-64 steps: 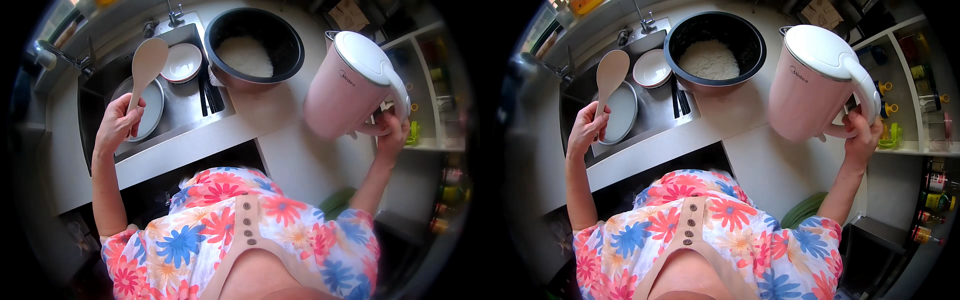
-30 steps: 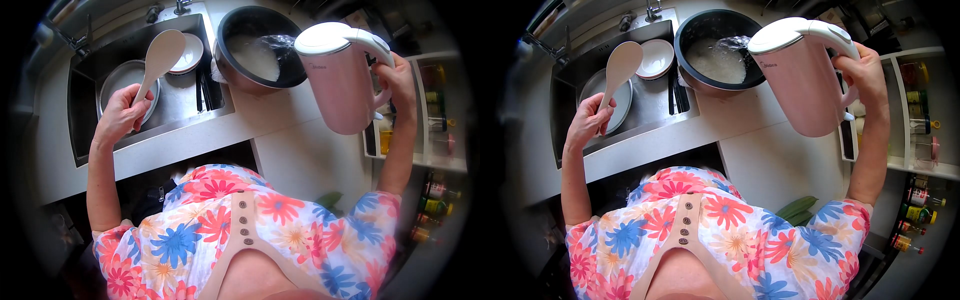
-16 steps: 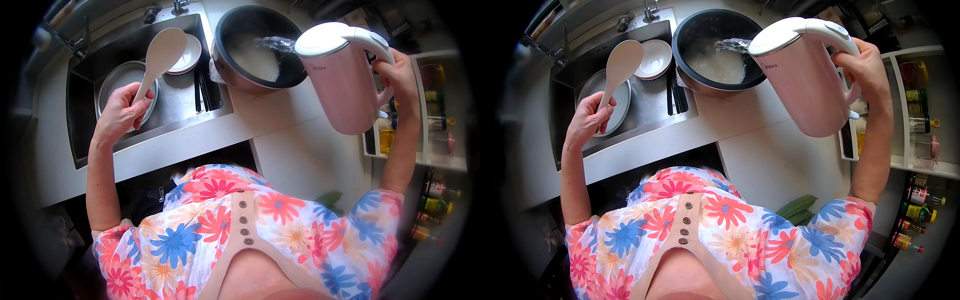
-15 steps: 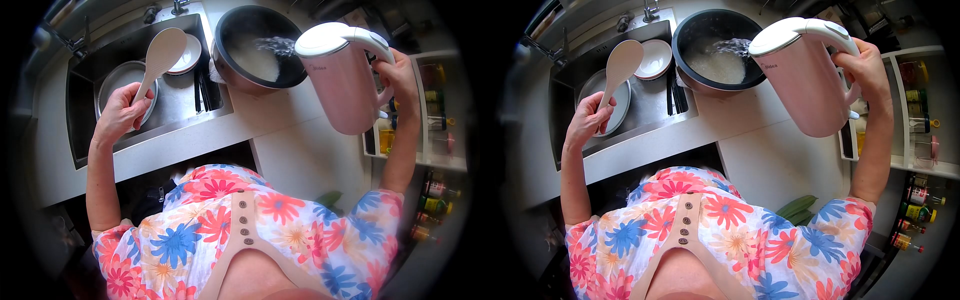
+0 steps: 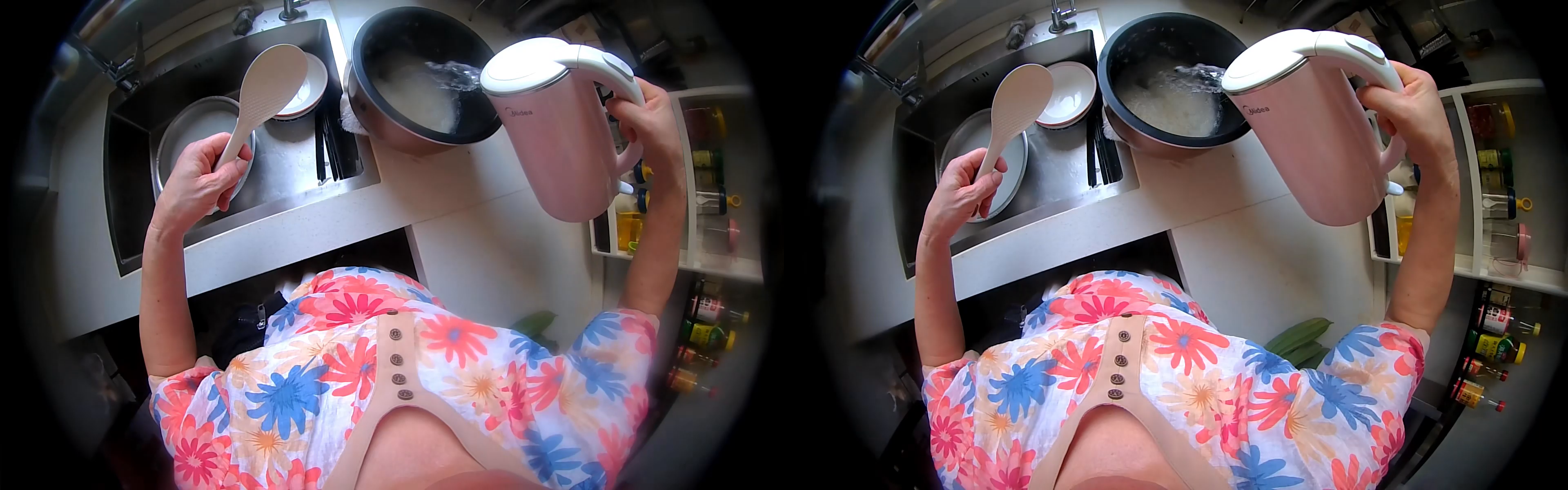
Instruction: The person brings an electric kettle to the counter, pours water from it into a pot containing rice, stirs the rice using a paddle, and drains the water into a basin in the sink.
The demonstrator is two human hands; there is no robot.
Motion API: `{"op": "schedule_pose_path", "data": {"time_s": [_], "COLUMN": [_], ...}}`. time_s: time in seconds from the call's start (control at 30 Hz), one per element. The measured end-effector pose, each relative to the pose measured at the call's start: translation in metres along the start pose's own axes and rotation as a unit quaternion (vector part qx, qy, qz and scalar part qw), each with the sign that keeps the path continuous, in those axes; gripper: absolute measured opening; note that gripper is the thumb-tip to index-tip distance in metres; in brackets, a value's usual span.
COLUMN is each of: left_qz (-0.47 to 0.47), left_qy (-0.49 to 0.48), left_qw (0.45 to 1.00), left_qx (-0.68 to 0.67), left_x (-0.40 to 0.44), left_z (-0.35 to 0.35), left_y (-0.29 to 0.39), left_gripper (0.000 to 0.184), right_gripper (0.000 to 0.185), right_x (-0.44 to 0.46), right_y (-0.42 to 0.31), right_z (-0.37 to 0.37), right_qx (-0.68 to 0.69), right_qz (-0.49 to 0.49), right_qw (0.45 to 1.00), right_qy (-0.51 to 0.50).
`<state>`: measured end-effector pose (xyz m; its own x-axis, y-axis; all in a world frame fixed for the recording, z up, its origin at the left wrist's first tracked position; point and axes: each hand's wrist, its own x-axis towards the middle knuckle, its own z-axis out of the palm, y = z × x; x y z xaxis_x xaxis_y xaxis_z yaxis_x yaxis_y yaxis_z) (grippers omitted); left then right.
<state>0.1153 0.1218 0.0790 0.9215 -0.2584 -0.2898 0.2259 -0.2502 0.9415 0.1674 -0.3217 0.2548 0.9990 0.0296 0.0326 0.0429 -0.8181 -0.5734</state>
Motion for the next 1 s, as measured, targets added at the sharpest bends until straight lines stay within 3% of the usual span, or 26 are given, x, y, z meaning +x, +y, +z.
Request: {"op": "schedule_pose_path", "data": {"time_s": [1.0], "left_qz": [0.005], "left_qy": [-0.002], "left_qw": [1.0], "left_qx": [0.008], "left_x": [-0.0001], "left_z": [-0.0012], "left_y": [-0.0027], "left_gripper": [0.013], "right_gripper": [0.023], "right_x": [-0.0003], "right_y": [-0.0049], "right_z": [-0.0028], "right_qx": [-0.04], "right_qz": [-0.002], "right_qw": [0.999], "right_qy": [-0.003]}}
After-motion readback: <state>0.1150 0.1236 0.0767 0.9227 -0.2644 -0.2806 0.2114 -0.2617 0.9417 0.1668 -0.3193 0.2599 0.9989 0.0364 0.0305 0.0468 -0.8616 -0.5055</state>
